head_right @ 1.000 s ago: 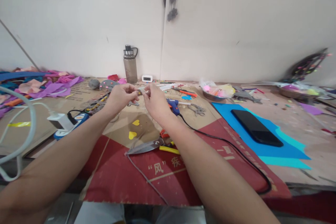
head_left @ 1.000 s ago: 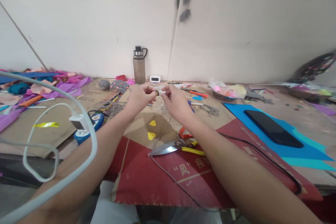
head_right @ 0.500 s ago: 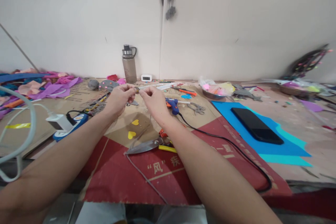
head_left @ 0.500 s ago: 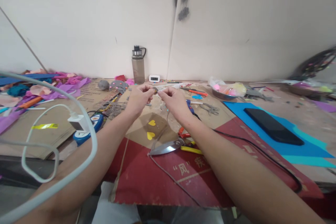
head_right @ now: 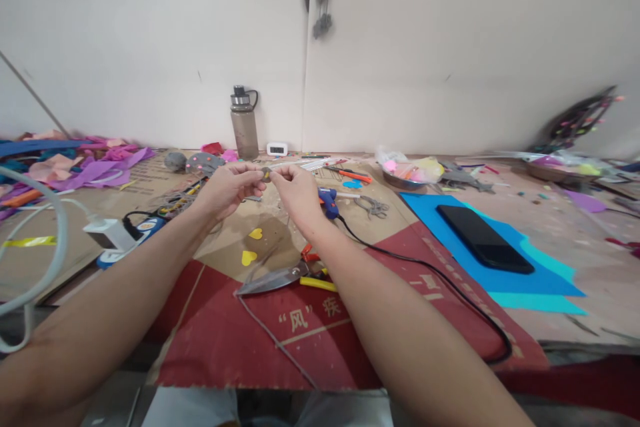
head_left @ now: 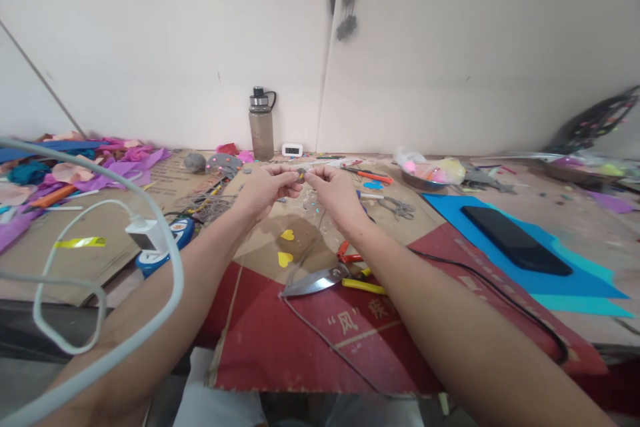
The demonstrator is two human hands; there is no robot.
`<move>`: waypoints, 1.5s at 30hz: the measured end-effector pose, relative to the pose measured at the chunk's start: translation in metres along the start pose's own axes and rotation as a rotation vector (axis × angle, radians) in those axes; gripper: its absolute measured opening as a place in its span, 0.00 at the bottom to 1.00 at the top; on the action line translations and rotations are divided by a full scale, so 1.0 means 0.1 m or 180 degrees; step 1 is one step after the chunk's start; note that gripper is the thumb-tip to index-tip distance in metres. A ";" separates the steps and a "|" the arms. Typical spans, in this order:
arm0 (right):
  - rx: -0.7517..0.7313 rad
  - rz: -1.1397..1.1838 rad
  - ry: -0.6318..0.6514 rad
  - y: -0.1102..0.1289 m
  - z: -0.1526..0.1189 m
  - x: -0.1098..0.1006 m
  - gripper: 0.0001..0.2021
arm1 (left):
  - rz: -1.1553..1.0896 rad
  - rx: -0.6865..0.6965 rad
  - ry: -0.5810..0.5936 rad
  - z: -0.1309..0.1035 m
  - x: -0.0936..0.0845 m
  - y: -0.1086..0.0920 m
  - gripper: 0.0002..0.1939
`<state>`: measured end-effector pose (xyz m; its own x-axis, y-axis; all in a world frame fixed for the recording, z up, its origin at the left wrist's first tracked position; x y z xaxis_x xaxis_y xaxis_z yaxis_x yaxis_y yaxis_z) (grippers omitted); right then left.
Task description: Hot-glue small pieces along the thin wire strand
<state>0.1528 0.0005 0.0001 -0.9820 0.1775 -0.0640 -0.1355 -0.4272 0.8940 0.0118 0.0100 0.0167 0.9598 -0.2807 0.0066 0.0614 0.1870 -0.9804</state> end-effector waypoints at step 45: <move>0.0234 -0.0442 0.0790 0.01 -0.18 0.13 0.10 | -0.0348 0.0262 -0.0893 0.08 -0.20 -0.05 0.06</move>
<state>0.1373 -0.0134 -0.0074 -0.9581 0.0036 -0.2864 -0.2698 -0.3470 0.8982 -0.0055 0.0222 0.0227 0.9837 -0.0347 0.1764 0.1794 0.2487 -0.9518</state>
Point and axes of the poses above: each hand's wrist, its own z-axis towards the middle knuckle, its own x-axis out of the palm, y = z × x, the point moved 2 cm from there along z, towards the middle knuckle, and after that the axes turned 5 degrees about z, right-handed, at the moved point
